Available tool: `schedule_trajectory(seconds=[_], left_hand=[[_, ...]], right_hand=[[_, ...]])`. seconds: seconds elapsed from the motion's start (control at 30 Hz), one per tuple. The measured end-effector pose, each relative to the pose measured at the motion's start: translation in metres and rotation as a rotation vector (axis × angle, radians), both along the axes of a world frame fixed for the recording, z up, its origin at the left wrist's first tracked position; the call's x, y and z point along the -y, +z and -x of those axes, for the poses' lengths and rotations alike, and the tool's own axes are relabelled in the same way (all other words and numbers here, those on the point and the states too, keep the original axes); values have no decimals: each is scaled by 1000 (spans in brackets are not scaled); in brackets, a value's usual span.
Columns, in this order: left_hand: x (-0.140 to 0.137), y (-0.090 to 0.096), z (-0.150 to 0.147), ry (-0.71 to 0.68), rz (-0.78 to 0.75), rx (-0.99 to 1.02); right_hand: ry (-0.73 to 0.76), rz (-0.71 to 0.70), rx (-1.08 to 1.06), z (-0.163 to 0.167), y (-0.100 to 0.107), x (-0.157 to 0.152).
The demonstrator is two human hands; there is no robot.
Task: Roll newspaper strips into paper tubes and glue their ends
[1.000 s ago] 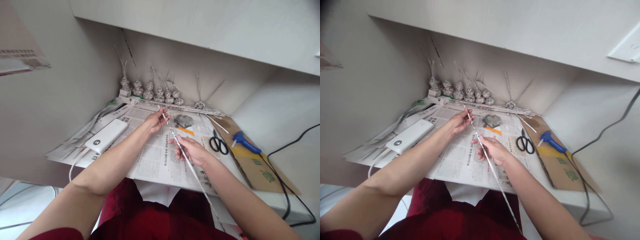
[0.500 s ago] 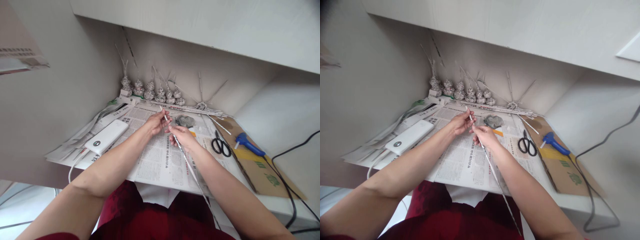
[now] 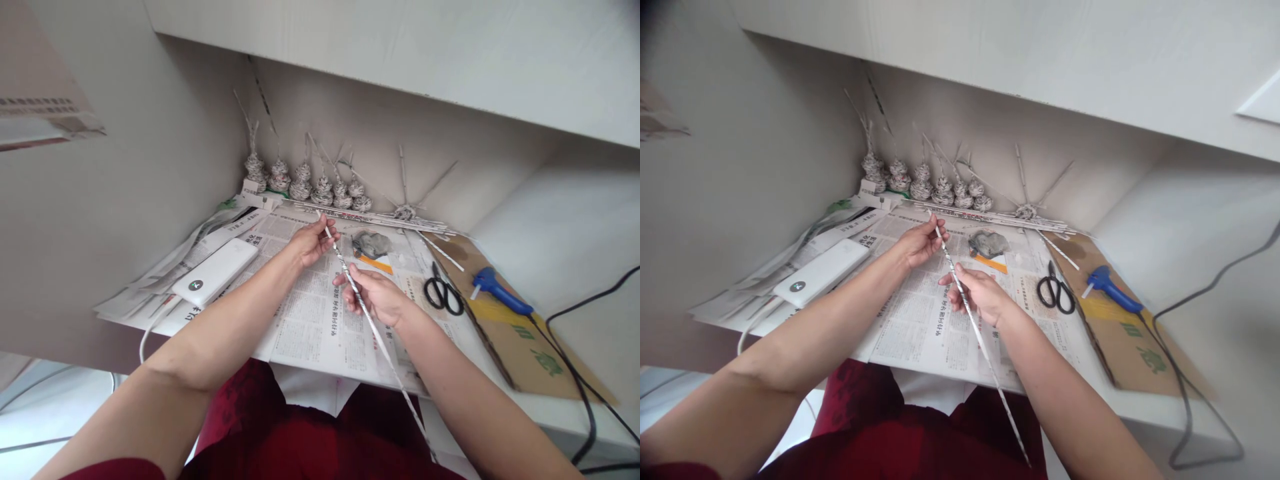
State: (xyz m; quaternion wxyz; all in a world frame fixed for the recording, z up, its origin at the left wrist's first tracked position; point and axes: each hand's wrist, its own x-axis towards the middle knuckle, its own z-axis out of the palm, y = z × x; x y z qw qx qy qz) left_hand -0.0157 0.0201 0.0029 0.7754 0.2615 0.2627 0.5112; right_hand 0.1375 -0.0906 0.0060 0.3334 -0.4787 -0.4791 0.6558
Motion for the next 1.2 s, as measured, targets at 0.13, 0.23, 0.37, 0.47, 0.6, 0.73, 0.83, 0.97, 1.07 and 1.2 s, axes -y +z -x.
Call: schedule_trajectory(seconds=[0.13, 0.23, 0.37, 0.47, 0.6, 0.73, 0.83, 0.97, 1.07, 1.2], left_hand=[[2, 1, 0, -21, -24, -8], [3, 1, -1, -19, -36, -9], [2, 2, -1, -34, -41, 12], [3, 3, -1, -55, -54, 38], [2, 3, 0, -56, -60, 46], [-2, 1, 1, 22, -30, 48], [-5, -1, 3, 50, 3, 69], [-5, 2, 3, 26, 35, 88], [-2, 5, 4, -14, 57, 143], [0, 7, 3, -54, 60, 168]], right_hand=[[-58, 30, -70, -2, -7, 6], [-68, 10, -48, 1, -8, 6], [-43, 80, -162, 3, -5, 5], [-37, 127, -239, 5, -3, 3], [-37, 38, -68, 9, 0, 5], [-98, -317, 576, 4, 0, 27], [-146, -605, 1013, -6, -2, 51], [-62, -360, 752, -14, -5, 71], [67, 41, 178, -13, -5, 78], [154, 165, -2, -10, 0, 82]])
